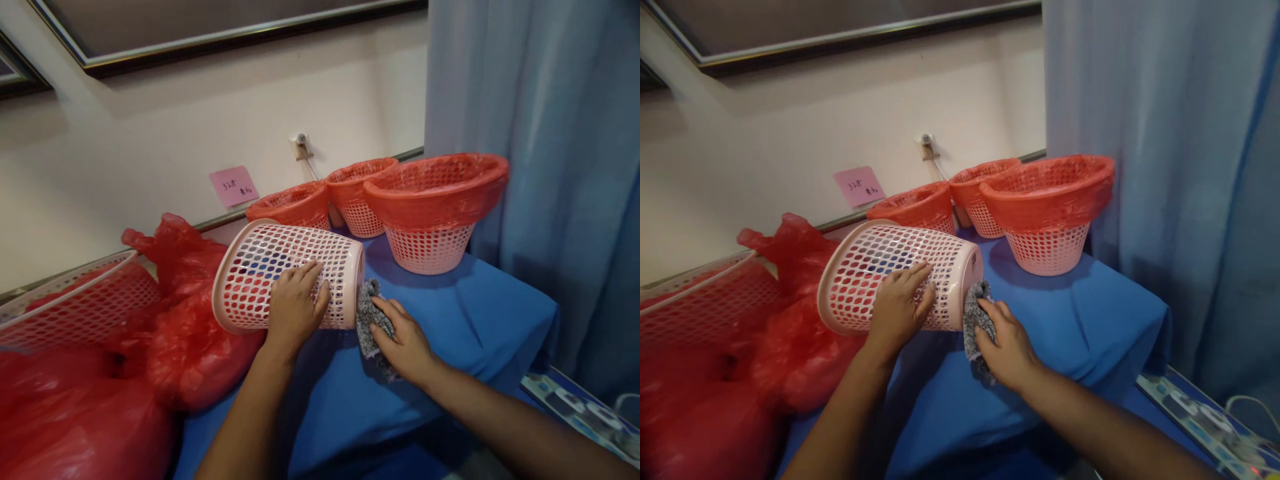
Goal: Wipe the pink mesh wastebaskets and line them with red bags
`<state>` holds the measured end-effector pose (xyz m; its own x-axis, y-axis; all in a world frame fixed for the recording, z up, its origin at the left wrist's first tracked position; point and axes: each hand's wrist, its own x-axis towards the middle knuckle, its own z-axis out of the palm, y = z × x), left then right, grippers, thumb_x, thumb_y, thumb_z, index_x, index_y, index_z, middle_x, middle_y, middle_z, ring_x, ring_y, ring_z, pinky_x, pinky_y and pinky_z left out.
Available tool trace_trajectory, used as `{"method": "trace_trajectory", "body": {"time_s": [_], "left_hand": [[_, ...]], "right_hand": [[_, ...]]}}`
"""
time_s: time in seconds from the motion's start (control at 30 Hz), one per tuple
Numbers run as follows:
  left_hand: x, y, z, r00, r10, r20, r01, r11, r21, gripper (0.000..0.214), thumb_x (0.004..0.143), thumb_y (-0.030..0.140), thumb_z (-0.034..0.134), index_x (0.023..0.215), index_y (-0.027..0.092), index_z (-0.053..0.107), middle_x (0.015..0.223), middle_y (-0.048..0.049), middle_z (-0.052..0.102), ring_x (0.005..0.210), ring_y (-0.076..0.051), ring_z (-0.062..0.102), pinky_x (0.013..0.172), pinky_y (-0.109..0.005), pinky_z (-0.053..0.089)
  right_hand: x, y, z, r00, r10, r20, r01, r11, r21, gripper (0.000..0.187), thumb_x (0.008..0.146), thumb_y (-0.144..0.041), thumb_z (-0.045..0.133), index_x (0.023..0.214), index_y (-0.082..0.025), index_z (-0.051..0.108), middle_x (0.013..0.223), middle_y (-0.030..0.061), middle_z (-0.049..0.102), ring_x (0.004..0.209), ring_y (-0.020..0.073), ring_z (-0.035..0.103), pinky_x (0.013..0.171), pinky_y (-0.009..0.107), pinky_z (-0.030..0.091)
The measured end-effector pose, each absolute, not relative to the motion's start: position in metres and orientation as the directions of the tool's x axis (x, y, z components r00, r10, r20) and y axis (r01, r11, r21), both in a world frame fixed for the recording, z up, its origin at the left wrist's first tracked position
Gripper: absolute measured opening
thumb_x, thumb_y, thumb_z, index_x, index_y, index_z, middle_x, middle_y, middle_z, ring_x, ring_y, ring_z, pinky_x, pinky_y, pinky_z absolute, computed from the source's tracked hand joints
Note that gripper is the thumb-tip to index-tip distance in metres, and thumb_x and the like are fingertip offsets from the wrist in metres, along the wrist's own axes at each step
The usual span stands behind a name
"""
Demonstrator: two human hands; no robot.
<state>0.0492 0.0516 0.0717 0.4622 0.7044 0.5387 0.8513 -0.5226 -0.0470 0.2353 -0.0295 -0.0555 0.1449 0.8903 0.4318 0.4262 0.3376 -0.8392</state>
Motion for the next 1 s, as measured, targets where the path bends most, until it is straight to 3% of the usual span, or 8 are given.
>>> {"method": "trace_trajectory", "body": {"time_s": [0.1,0.27,0.47,0.53,0.73,0.8,0.93,1.0], "left_hand": [[0.049,0.052,0.072,0.462,0.704,0.54,0.852,-0.521,-0.049,0.039,0.098,0.034,0.053,0.132,0.021,0.069,0.139,-0.008,0.07,0.116,-0.032,0.063,0.104,-0.053,0.049],[0.048,0.052,0.071,0.473,0.692,0.546,0.846,-0.529,-0.063,0.041,0.099,0.035,0.052,0.132,0.018,0.068,0.139,-0.0094,0.07,0.117,-0.032,0.063,0.105,-0.053,0.049],[0.046,0.051,0.069,0.472,0.699,0.538,0.848,-0.527,-0.06,0.04,0.1,0.036,0.052,0.133,0.02,0.068,0.14,-0.0093,0.069,0.118,-0.032,0.063,0.105,-0.053,0.048],[0.046,0.051,0.069,0.474,0.7,0.534,0.848,-0.526,-0.062,0.041,0.1,0.036,0.051,0.133,0.018,0.068,0.14,-0.0098,0.069,0.118,-0.033,0.063,0.105,-0.054,0.048],[0.046,0.05,0.069,0.458,0.702,0.545,0.853,-0.52,-0.046,0.041,0.099,0.034,0.054,0.132,0.017,0.069,0.138,-0.01,0.07,0.118,-0.033,0.063,0.106,-0.053,0.048],[0.046,0.05,0.069,0.455,0.7,0.55,0.853,-0.52,-0.045,0.04,0.099,0.034,0.054,0.132,0.016,0.069,0.138,-0.01,0.07,0.118,-0.033,0.063,0.106,-0.054,0.048],[0.046,0.051,0.068,0.455,0.7,0.551,0.852,-0.521,-0.042,0.041,0.099,0.034,0.054,0.132,0.016,0.069,0.138,-0.0096,0.07,0.119,-0.034,0.062,0.105,-0.055,0.049],[0.046,0.051,0.068,0.453,0.701,0.551,0.854,-0.519,-0.043,0.041,0.099,0.035,0.054,0.132,0.017,0.069,0.138,-0.0096,0.071,0.119,-0.034,0.062,0.105,-0.055,0.049]], "right_hand": [[0.232,-0.023,-0.058,0.16,0.86,0.485,0.46,0.37,-0.807,0.05,0.093,-0.027,0.053,0.143,-0.02,0.057,0.126,0.0133,0.066,0.117,0.0261,0.066,0.104,0.042,0.055],[0.232,-0.007,-0.07,0.111,0.962,0.248,0.588,0.138,-0.797,0.047,0.087,-0.022,0.056,0.133,-0.018,0.065,0.125,0.0151,0.069,0.118,0.0305,0.067,0.108,0.048,0.053],[0.234,-0.015,-0.043,0.244,0.762,0.6,0.483,0.442,-0.756,0.051,0.097,-0.029,0.051,0.147,-0.022,0.052,0.134,0.0129,0.062,0.124,0.0256,0.063,0.108,0.043,0.053],[0.232,-0.016,-0.039,0.221,0.751,0.622,0.524,0.447,-0.725,0.051,0.096,-0.028,0.05,0.146,-0.019,0.053,0.135,0.0149,0.06,0.124,0.027,0.063,0.108,0.043,0.053],[0.237,-0.006,-0.055,0.054,0.967,0.251,0.715,0.138,-0.685,0.051,0.091,-0.021,0.049,0.139,-0.013,0.061,0.125,0.0182,0.065,0.109,0.0316,0.069,0.101,0.049,0.056],[0.239,-0.007,-0.054,0.109,0.937,0.332,0.691,0.169,-0.703,0.052,0.093,-0.022,0.048,0.143,-0.014,0.058,0.126,0.0166,0.065,0.112,0.0304,0.068,0.103,0.049,0.056],[0.237,-0.007,-0.039,0.211,0.724,0.657,0.631,0.413,-0.657,0.054,0.097,-0.027,0.049,0.151,-0.021,0.048,0.139,0.0158,0.055,0.127,0.0292,0.061,0.107,0.048,0.054],[0.236,0.001,-0.035,0.206,0.69,0.694,0.629,0.45,-0.634,0.054,0.097,-0.027,0.05,0.151,-0.022,0.049,0.144,0.0163,0.052,0.13,0.0301,0.059,0.107,0.048,0.053]]}}
